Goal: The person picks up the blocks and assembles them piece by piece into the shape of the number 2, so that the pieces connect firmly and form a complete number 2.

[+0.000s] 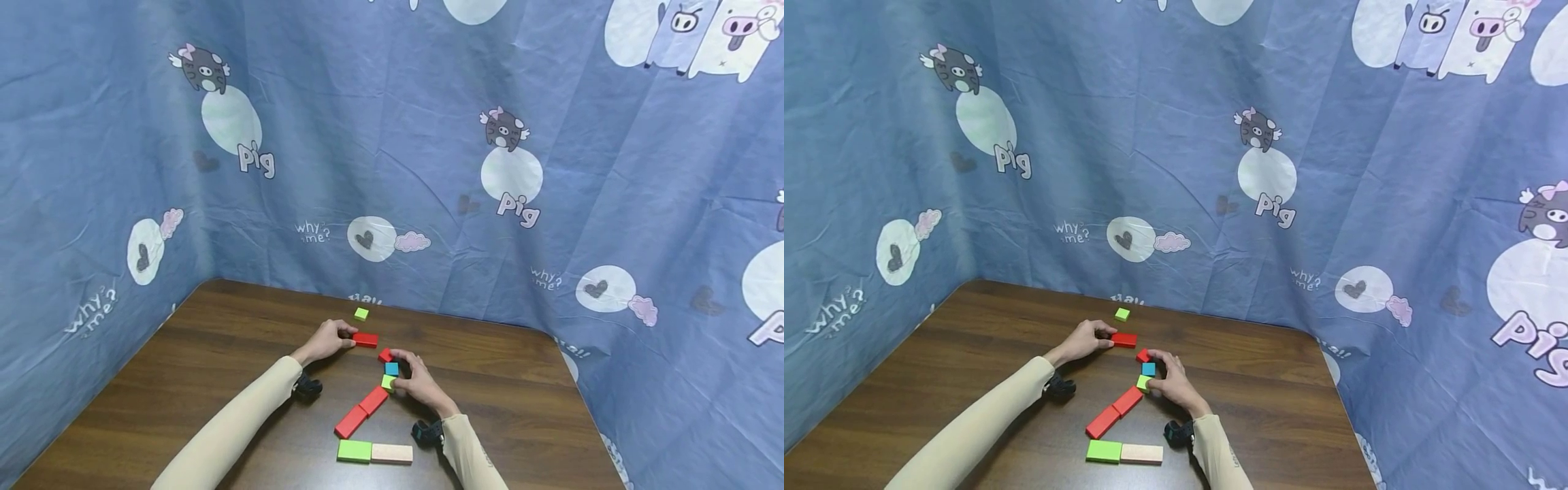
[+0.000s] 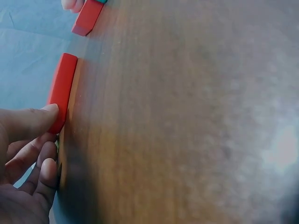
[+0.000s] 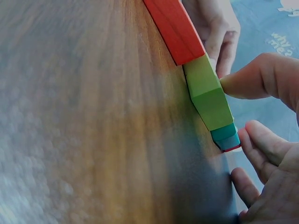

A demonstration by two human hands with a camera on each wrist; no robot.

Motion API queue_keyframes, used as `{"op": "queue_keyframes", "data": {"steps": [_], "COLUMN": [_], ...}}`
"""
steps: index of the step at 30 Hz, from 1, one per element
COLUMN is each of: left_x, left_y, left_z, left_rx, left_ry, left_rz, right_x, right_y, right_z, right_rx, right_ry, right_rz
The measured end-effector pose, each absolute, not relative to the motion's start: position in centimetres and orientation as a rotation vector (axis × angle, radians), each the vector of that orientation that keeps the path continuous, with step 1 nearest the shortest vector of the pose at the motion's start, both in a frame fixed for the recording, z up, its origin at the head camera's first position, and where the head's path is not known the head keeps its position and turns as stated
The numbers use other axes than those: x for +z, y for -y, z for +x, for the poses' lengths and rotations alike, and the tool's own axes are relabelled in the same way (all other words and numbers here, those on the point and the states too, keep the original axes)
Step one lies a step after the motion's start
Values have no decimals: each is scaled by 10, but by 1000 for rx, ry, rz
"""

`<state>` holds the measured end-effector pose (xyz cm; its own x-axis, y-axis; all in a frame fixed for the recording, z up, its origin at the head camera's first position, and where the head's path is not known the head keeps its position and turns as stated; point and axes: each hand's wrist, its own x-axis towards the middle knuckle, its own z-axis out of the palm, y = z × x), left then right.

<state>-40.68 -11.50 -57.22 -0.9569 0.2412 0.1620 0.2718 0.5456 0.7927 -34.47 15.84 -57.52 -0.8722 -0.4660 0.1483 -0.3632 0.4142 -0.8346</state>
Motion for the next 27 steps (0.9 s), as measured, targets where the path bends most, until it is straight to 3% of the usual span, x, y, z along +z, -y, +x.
{"op": "queue_keyframes", "data": {"steps": [27], "left_x": [-572], "left_y": [117], "left_z": [-386], "left_rx": [-1387], "left_ry": [2716], "left_rz": [-549], "right_x": [-575], "right_y": [-160], "right_z": [-345], "right_rx": [-1489], "right_ry": [-2519], "right_rz": [-711]}}
